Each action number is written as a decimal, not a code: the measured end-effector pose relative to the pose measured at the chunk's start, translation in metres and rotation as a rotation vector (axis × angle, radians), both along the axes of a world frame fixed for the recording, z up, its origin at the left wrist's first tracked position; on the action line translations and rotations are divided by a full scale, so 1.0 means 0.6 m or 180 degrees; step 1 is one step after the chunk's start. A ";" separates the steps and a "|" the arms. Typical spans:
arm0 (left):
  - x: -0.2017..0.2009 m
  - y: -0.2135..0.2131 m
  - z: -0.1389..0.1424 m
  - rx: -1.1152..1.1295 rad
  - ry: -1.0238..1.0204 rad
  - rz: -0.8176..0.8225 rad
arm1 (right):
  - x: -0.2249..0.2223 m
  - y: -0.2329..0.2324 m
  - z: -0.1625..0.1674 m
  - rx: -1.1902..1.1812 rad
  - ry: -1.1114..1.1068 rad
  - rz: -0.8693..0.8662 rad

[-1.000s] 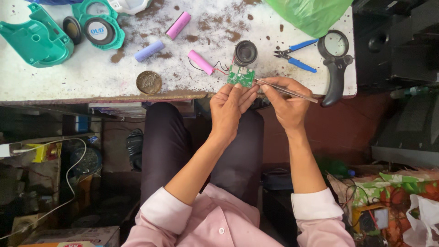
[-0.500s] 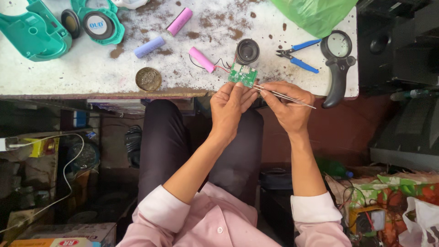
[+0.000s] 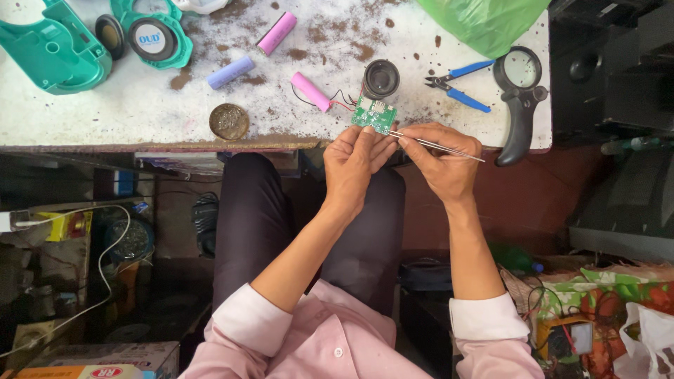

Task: The person connects a pink cylindrical battery to a green circuit board, inspects the connection with a magnifying glass, then uses a soldering iron to attach wires to the board. The person also uses a small metal tool to adjust components on the circuit board.

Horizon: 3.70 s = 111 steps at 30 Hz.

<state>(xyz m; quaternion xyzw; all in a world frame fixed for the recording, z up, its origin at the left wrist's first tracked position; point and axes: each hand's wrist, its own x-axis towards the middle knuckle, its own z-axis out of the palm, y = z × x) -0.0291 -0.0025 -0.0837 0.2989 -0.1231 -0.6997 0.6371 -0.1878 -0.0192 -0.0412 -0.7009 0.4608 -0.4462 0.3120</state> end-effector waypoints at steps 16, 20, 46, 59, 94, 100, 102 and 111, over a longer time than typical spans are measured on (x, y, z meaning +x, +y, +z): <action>0.003 0.001 0.005 0.0018 -0.0033 -0.0021 | 0.001 0.000 0.003 -0.0026 0.0045 0.0059; 0.002 0.002 0.004 0.0022 0.0000 -0.0013 | 0.003 0.001 0.004 -0.0045 0.0063 0.0074; 0.003 0.001 0.007 0.0087 -0.0072 -0.0010 | 0.007 0.002 0.003 -0.0153 0.0091 0.0002; 0.003 0.002 0.009 0.0071 -0.0087 0.0002 | 0.008 0.002 0.005 -0.0128 0.0097 0.0007; -0.001 -0.001 0.001 0.0057 -0.0020 -0.0008 | 0.003 0.002 0.000 -0.0077 0.0109 -0.0034; -0.004 -0.001 -0.003 0.0045 0.0017 0.0059 | 0.005 0.003 0.004 -0.0156 0.0147 -0.0029; -0.004 -0.002 -0.004 0.0064 -0.0003 0.0044 | 0.005 0.003 0.004 -0.0202 0.0197 -0.0043; 0.000 0.000 -0.006 0.0072 -0.0028 0.0059 | -0.005 0.006 -0.018 0.0203 -0.0383 0.0039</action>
